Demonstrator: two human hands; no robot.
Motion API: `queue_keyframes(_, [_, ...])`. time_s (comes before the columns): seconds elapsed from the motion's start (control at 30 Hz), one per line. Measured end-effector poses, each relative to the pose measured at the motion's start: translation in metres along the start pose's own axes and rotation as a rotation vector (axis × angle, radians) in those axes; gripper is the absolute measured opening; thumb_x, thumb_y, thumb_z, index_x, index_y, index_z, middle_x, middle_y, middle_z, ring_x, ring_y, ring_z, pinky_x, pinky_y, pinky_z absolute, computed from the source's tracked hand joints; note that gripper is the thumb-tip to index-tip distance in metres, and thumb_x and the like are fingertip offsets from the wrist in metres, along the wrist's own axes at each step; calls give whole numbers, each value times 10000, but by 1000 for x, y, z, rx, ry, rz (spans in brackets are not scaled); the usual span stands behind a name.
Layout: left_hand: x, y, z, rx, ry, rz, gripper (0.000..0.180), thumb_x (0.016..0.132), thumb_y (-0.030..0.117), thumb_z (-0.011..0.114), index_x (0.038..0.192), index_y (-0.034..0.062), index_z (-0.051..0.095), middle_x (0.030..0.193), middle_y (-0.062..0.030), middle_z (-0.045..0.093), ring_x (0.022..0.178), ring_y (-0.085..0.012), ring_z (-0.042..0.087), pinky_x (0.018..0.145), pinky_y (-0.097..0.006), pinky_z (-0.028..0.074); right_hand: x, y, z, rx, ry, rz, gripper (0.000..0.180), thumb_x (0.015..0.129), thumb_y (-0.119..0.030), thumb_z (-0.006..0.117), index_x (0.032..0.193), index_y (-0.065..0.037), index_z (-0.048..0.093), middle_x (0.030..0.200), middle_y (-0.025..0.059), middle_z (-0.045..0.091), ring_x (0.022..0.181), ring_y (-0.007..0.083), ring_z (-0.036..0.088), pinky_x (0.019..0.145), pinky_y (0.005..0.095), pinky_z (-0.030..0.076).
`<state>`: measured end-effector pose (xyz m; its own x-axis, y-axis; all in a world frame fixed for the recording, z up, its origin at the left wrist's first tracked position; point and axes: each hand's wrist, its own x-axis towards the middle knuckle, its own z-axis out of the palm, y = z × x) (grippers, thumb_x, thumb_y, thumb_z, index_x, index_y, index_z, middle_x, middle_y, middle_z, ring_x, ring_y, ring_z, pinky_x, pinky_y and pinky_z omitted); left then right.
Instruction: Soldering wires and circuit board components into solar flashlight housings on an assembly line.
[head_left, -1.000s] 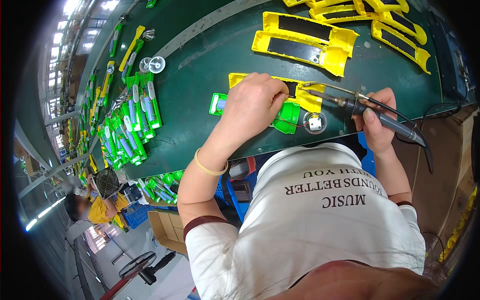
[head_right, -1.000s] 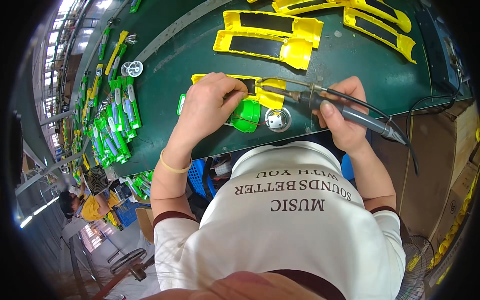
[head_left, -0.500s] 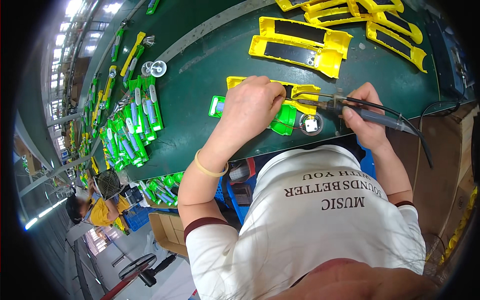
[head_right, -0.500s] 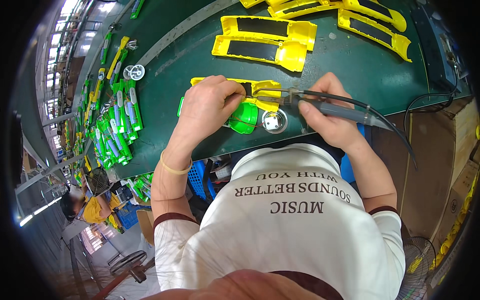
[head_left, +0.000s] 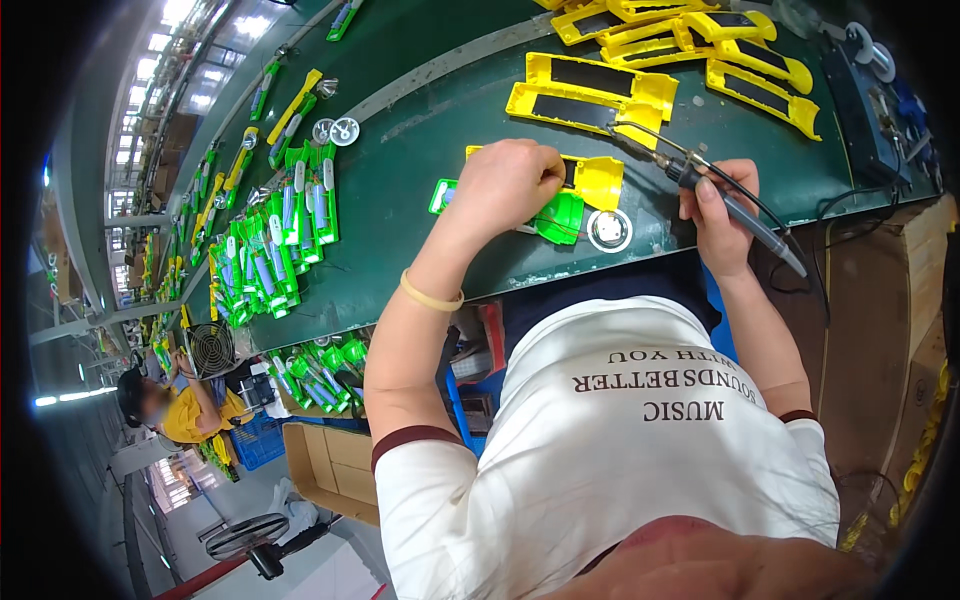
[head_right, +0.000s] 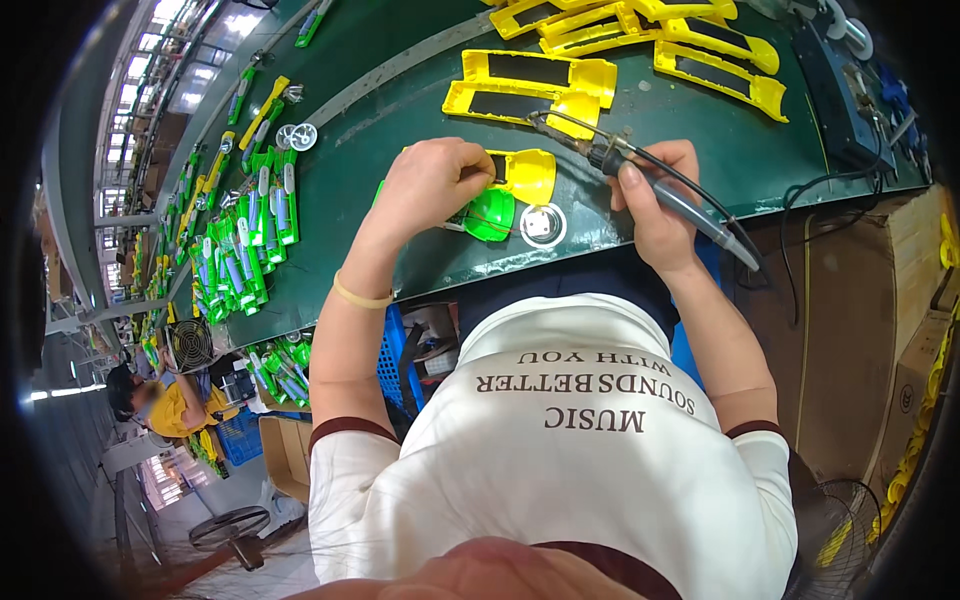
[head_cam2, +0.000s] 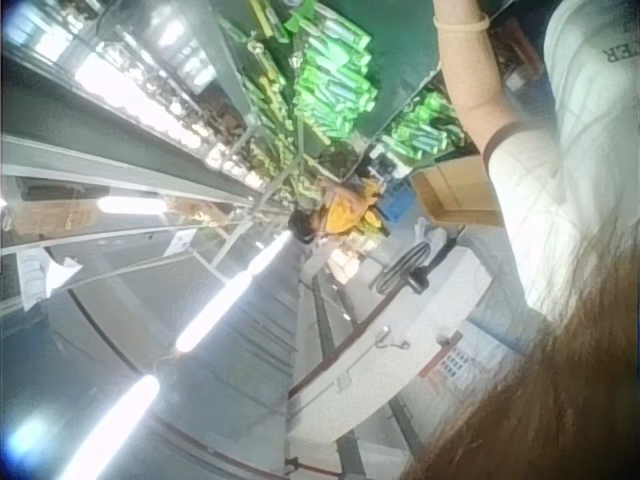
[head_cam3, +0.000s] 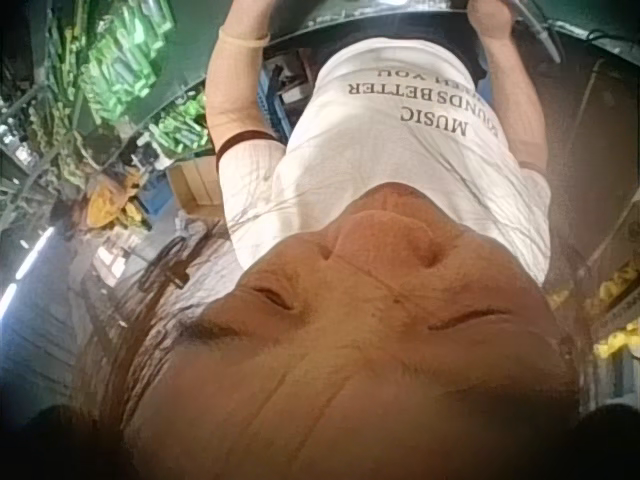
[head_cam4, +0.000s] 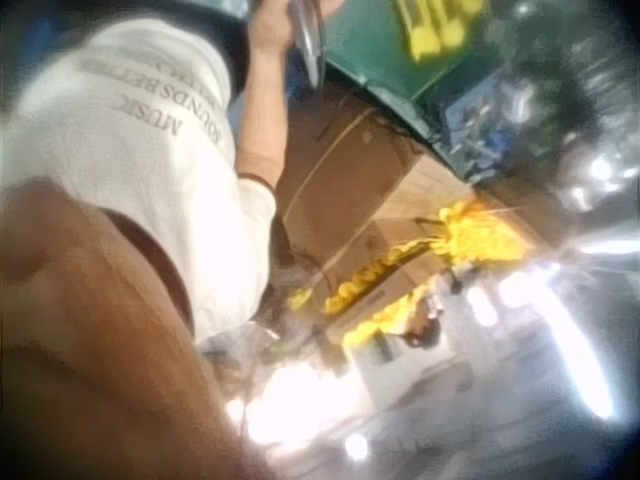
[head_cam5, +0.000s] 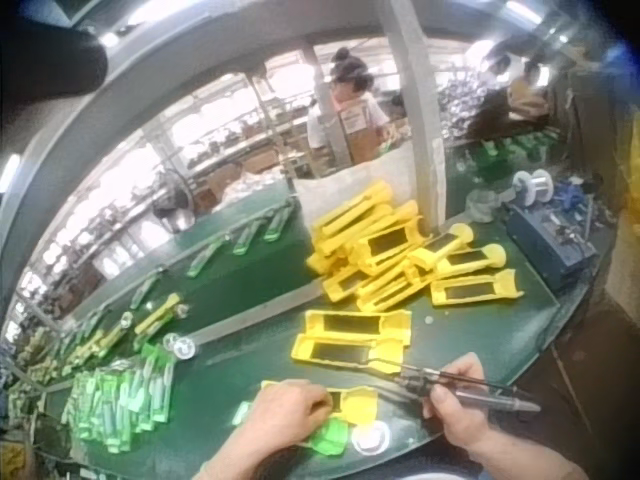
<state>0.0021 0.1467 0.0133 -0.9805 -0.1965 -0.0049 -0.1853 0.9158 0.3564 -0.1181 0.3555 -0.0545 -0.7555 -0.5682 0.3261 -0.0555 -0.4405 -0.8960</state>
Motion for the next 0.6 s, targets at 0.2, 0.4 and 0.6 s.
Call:
queue_keyframes(0.2, [-1, 4, 1, 26, -23, -57, 116, 713, 149, 570, 745, 84, 661, 736, -99, 632, 726, -287, 607, 647, -383, 482, -1, -1, -2, 26, 6, -22, 195, 859, -94, 566, 941, -32, 400, 756, 90, 562, 586, 93, 517, 552, 216, 434])
queue_keyframes(0.4, [-1, -2, 4, 16, -18, -78, 161, 721, 168, 615, 824, 57, 669, 743, -117, 637, 672, -258, 616, 633, -309, 480, 1, -3, 2, 37, 22, -7, 220, 852, -113, 593, 942, -33, 409, 736, 94, 576, 577, 91, 527, 543, 213, 437])
queue_keyframes(0.6, [2, 1, 3, 18, -53, -103, 202, 745, 176, 619, 888, 39, 661, 754, -112, 637, 669, -220, 605, 650, -284, 473, 3, 2, -1, 62, 17, -88, 212, 854, -108, 592, 939, -28, 415, 727, 100, 589, 571, 100, 540, 531, 215, 441])
